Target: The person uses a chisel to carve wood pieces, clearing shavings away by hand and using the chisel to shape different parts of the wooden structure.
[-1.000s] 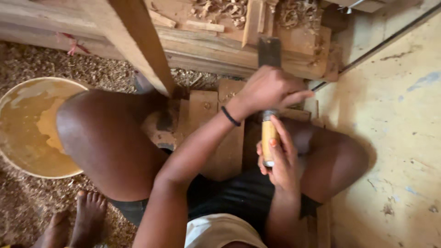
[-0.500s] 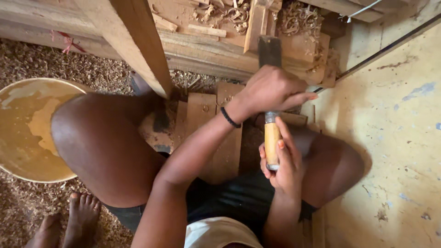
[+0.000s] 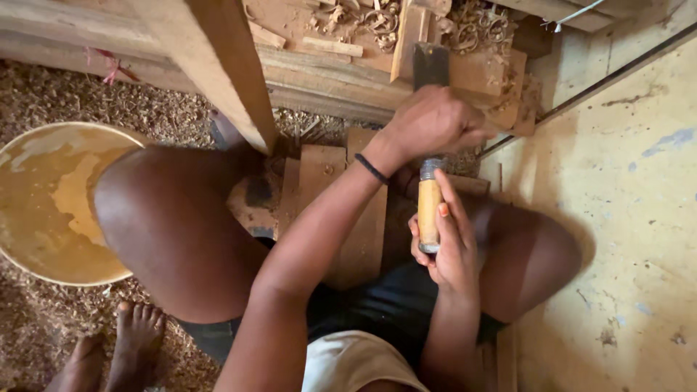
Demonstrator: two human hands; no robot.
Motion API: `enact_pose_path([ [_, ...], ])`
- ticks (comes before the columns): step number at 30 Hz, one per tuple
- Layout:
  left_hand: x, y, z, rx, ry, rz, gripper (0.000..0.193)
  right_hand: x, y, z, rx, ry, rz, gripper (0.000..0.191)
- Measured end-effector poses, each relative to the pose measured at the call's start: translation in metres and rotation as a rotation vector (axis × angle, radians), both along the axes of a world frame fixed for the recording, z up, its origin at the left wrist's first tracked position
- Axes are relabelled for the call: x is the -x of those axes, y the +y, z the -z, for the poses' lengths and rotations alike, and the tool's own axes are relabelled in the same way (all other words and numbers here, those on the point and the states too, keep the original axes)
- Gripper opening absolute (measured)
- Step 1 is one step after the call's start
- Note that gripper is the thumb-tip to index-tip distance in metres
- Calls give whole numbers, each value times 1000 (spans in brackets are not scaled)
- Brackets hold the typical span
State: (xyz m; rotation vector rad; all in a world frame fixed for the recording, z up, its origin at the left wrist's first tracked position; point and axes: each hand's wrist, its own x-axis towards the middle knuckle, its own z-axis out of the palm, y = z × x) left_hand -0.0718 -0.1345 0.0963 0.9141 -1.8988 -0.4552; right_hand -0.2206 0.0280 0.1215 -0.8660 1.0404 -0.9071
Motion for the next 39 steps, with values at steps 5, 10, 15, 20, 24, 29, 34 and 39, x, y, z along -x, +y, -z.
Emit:
enact_pose_path([
  [5,-1,-2,2,20,2,-18,34,-2,-2,-1,-2,-35,-28,64],
  [10,1,-3,6,12,7,3,33,0,-1,-1,-27,-18,-31,64],
  [15,-3,-7,5,-4,-42,16,34,-10,-1,0,13,-4,-11,66],
  [20,-5,-1,2,-31,-48,4,36,-16,0,-4,-38,-7,-12,65],
  [24,-7,-19,9,-48,-132,-6,33,-17,-15,6,-32,0,-16,63],
  [29,-14,-55,14,64,-46,-1,23,-26,-47,26,-48,14,80,59],
  [34,-22,-35,5,219,-165,-153,32,-43,-46,29,105,-4,25,60],
  [39,-47,-7,10,175,-17,-213,24,-15,-51,30,150,-177,35,62],
])
